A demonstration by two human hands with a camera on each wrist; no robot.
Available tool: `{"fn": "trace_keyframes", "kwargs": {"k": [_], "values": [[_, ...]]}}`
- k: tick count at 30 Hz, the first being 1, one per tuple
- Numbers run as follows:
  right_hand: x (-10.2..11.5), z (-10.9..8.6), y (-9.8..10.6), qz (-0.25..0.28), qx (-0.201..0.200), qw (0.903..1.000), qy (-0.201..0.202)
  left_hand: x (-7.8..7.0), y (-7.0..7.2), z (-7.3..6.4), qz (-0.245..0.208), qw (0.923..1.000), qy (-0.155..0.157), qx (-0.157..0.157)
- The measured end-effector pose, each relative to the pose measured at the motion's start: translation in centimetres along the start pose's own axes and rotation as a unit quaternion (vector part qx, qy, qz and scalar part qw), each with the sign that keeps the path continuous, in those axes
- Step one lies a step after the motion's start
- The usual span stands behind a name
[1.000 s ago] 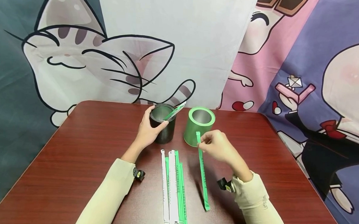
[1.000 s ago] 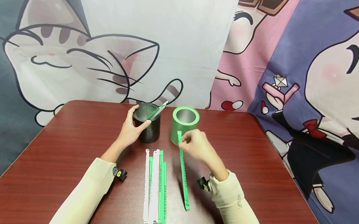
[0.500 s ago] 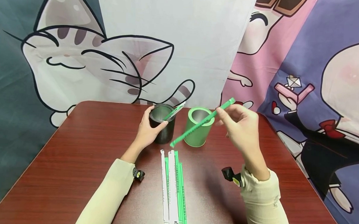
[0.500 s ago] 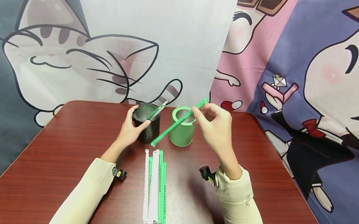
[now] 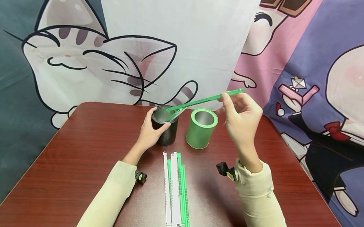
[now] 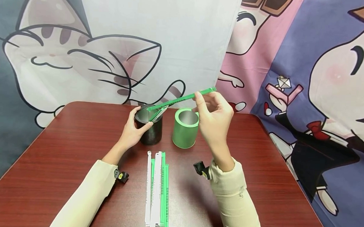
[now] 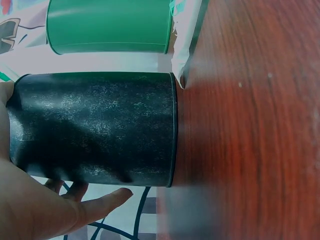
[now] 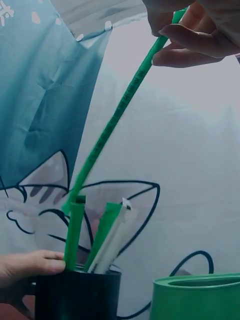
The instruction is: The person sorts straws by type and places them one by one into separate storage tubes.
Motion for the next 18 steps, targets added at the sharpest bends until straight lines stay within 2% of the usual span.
{"fn": "trace_keyframes", "kwargs": {"k": [7,12,14,18], "values": [[-2.3,-0.4,-2.5,-0.017,0.040,0.9990,-0.009,0.1,0.1,0.0,0.003,1.0000,0.002,-0.005],[-3.5,-0.7,-4.3,-0.065,0.086,0.9942,0.010,0.0,0.2,0.0,0.002,1.0000,0.001,-0.009],[-4.1,-0.8,-5.1,-0.111,0.130,0.9853,0.014,0.0,0.2,0.0,0.001,0.9999,-0.001,-0.014],[-4.9,-1.7,-6.1,-0.185,0.232,0.9548,0.011,0.1,0.1,0.0,0.006,0.9999,0.002,-0.008]]}}
Point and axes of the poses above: each hand's wrist, its own z-axis towards the middle knuckle, its own y-axis out of the back of the hand, x = y × z, the point moved 7 cm from there along z, towards the middle knuckle, and after that the axes turned 12 degrees about y, right-handed, at the moved point
